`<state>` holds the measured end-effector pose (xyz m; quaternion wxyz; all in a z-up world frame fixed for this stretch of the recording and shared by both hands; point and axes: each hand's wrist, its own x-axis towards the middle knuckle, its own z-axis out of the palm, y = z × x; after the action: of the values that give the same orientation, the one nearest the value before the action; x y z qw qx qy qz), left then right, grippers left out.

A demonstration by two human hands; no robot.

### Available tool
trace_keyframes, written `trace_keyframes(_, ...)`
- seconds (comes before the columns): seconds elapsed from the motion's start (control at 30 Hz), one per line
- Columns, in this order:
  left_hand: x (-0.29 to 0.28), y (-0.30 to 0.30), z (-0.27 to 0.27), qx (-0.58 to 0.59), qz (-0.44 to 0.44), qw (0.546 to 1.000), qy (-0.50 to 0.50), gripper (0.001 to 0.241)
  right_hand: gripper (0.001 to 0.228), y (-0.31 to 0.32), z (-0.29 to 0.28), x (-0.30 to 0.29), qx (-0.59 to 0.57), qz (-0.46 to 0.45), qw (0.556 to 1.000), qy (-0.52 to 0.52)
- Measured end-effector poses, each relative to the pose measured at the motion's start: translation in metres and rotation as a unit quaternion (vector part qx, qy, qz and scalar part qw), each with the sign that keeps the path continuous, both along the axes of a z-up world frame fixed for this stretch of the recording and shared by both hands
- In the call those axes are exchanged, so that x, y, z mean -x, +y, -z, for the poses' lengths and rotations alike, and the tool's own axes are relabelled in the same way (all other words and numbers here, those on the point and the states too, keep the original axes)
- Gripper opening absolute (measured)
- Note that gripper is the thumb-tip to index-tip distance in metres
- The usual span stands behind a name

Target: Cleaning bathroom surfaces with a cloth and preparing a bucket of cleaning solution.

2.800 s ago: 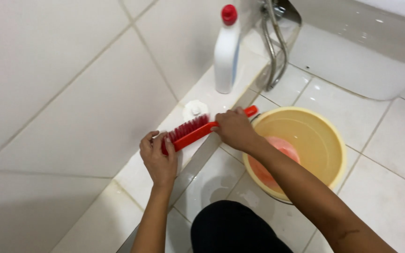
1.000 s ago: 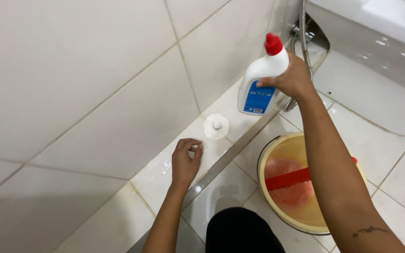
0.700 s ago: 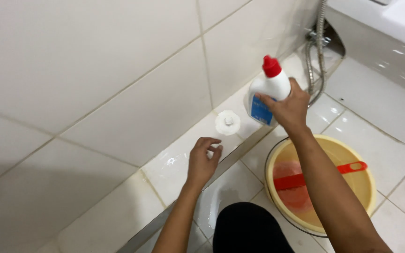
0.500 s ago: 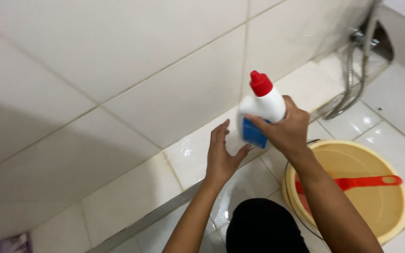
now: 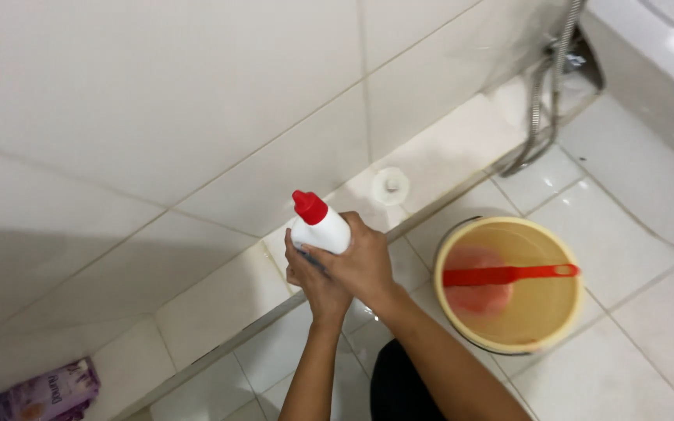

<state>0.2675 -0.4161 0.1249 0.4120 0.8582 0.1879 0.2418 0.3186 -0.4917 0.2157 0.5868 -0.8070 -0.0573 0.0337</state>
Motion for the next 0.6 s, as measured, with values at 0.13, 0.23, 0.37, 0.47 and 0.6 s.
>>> trace_keyframes(0.13, -0.002, -0.039, -0.042, 0.021, 0.052, 0.997, 0.047, 0.109, 0.054, -0.045, -0.040, 0.007, -0.009, 0.052, 0.998, 0.015)
trace_keyframes(0.23, -0.002, -0.078, -0.088, 0.001, 0.092, 0.994, 0.055, 0.107, 0.055, -0.089, -0.096, 0.013, -0.008, 0.085, 0.996, 0.028)
trace_keyframes(0.37, 0.003, -0.130, -0.172, 0.006, 0.160, 0.987, 0.026, 0.105, 0.056, -0.144, -0.181, 0.028, 0.038, 0.140, 0.985, 0.096)
trace_keyframes(0.47, 0.008, -0.172, -0.228, 0.017, 0.203, 0.979, 0.031, 0.101, 0.058, -0.192, -0.247, 0.041, 0.037, 0.190, 0.976, 0.101)
trace_keyframes(0.6, 0.005, -0.232, -0.298, 0.030, 0.266, 0.963, 0.037, 0.099, 0.063, -0.257, -0.335, 0.050, 0.008, 0.249, 0.961, 0.124)
